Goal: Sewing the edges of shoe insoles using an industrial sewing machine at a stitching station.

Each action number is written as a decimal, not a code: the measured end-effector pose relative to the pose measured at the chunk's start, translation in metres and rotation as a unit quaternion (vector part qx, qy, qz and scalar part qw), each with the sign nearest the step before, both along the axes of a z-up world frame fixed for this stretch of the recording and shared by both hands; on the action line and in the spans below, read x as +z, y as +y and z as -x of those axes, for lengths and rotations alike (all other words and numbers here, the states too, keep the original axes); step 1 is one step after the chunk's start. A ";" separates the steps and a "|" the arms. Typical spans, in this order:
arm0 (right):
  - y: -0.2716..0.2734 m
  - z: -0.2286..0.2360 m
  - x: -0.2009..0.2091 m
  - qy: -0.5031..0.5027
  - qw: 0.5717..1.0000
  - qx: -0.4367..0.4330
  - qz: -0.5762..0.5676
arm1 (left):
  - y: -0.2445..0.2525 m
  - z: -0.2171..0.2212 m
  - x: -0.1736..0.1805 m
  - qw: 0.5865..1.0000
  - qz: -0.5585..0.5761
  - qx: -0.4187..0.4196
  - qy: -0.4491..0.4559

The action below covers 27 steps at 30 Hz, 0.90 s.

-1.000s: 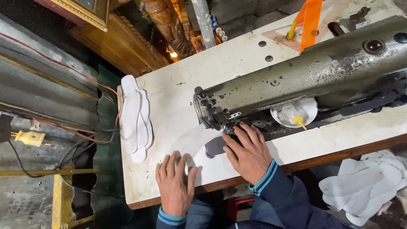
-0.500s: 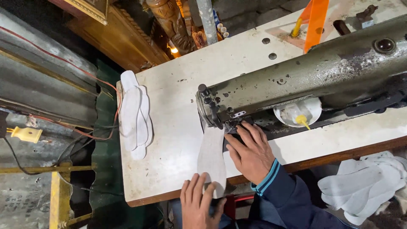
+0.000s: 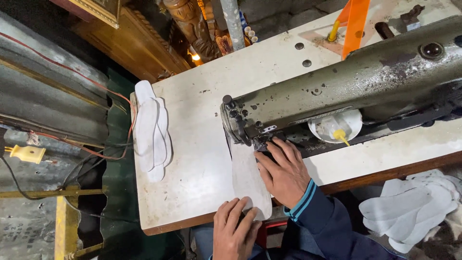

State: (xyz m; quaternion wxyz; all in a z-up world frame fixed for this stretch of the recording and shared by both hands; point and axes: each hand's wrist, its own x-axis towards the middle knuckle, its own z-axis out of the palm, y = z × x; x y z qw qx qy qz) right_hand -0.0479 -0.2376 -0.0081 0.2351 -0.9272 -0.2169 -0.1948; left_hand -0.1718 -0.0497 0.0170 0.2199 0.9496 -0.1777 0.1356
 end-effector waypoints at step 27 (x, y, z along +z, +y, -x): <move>-0.003 0.000 0.003 -0.015 1.000 0.010 -0.024 | -0.005 -0.022 -0.004 1.000 -0.017 -0.009 0.006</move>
